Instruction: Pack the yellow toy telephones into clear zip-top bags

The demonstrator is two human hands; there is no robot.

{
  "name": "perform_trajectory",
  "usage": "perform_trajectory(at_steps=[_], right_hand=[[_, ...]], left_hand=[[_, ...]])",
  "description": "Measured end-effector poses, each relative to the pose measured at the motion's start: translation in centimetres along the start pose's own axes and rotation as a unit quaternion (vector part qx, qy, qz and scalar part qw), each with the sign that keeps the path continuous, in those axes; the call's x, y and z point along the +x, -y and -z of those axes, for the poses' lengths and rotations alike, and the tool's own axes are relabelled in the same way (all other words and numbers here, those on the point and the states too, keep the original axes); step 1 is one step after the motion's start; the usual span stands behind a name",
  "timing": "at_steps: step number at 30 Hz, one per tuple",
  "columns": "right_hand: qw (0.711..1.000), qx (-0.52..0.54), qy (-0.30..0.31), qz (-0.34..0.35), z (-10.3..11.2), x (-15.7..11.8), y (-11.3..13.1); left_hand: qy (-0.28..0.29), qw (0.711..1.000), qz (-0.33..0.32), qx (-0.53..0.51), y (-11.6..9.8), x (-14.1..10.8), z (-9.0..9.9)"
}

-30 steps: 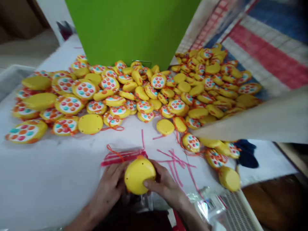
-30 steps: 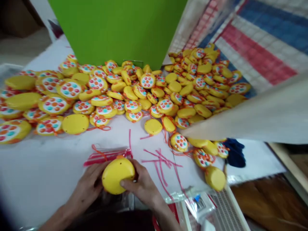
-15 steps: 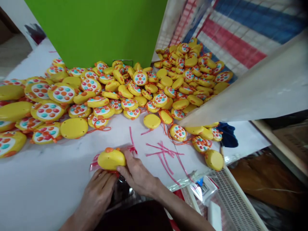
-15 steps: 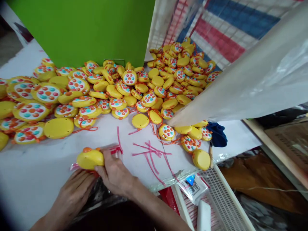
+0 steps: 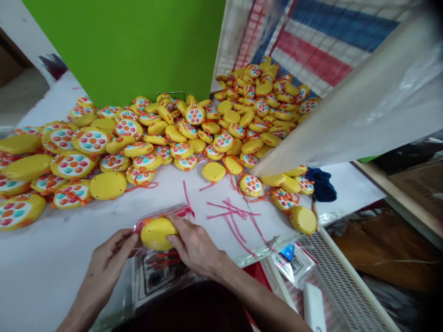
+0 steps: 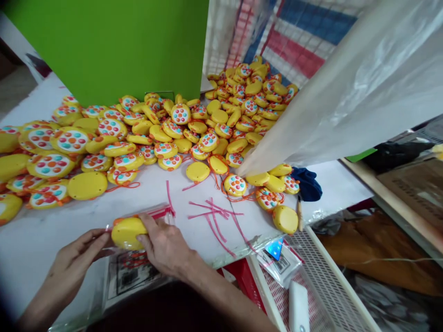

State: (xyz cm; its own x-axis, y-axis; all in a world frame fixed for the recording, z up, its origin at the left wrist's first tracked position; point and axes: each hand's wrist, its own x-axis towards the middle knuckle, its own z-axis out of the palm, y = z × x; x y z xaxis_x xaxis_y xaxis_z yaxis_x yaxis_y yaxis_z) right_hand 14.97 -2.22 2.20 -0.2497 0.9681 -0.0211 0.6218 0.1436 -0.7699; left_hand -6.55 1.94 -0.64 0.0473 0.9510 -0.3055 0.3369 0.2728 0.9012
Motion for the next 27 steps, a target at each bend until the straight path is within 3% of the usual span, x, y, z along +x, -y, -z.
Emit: perform_trajectory(at_steps=[3, 7, 9, 11, 16, 22, 27], right_hand=[[0.999, -0.051, 0.008, 0.009, 0.4, 0.0, -0.2], [0.986, -0.137, 0.091, 0.033, 1.3, 0.2, -0.4], [0.974, -0.167, 0.144, 0.051, 1.4, 0.4, -0.3], [0.967, -0.191, 0.16, 0.053, 1.0, 0.6, 0.0], [0.957, -0.268, 0.037, 0.108, -0.9, 0.8, 0.7], [0.953, -0.257, 0.074, 0.14, -2.1, 1.4, -0.1], [0.965, -0.232, -0.012, 0.123, -1.4, 1.2, -0.3]], left_hand=[[0.063, 0.995, 0.031, -0.064, 0.5, 0.6, -1.2], [0.05, 0.995, 0.029, -0.086, 0.4, 0.6, -2.3], [0.066, 0.99, 0.035, -0.119, -0.2, 0.2, -2.7], [0.084, 0.983, 0.046, -0.156, -0.7, -0.1, -3.0], [0.097, 0.98, 0.047, -0.167, -0.8, -0.5, -2.9], [0.076, 0.988, 0.001, -0.136, 0.2, -0.4, -2.7], [0.042, 0.992, -0.031, -0.112, -0.9, -1.3, -3.1]])
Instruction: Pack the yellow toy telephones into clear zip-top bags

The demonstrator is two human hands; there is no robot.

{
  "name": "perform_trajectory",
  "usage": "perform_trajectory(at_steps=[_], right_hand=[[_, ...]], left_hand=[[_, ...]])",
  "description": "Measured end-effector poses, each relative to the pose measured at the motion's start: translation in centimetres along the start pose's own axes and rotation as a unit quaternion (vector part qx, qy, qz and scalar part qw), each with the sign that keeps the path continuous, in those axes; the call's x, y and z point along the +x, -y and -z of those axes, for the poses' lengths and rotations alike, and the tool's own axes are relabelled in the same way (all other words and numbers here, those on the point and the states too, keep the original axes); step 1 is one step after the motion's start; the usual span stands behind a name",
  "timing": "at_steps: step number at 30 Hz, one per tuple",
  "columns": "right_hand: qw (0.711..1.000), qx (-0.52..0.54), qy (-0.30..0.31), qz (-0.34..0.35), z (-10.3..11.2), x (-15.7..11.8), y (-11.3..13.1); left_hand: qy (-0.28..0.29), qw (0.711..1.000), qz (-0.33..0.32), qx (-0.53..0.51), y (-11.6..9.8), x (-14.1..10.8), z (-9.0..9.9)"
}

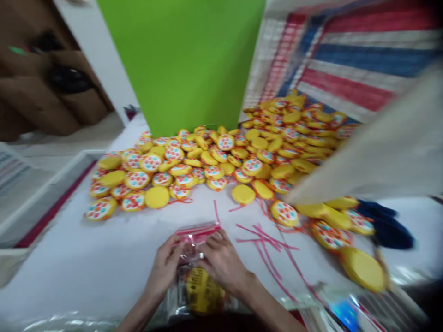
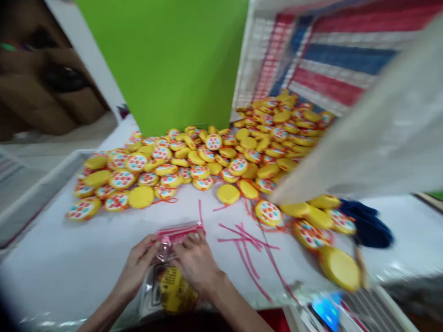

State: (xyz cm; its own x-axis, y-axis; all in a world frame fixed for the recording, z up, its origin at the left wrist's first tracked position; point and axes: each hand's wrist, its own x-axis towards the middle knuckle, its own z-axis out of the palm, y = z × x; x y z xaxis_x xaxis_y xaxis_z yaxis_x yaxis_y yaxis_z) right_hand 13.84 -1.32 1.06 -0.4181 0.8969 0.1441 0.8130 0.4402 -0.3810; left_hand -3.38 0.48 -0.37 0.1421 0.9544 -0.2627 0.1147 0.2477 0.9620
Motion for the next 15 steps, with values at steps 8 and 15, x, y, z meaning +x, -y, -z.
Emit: perform_trajectory(at_steps=[8, 15], right_hand=[[0.993, 0.075, -0.092, 0.001, -1.1, 2.0, 0.2], [0.998, 0.005, -0.062, 0.021, -2.0, 3.5, 0.9]], left_hand=[[0.045, 0.998, 0.023, -0.024, -0.4, 0.3, 0.0], [0.063, 0.997, -0.023, 0.043, -1.3, 1.0, -0.1]])
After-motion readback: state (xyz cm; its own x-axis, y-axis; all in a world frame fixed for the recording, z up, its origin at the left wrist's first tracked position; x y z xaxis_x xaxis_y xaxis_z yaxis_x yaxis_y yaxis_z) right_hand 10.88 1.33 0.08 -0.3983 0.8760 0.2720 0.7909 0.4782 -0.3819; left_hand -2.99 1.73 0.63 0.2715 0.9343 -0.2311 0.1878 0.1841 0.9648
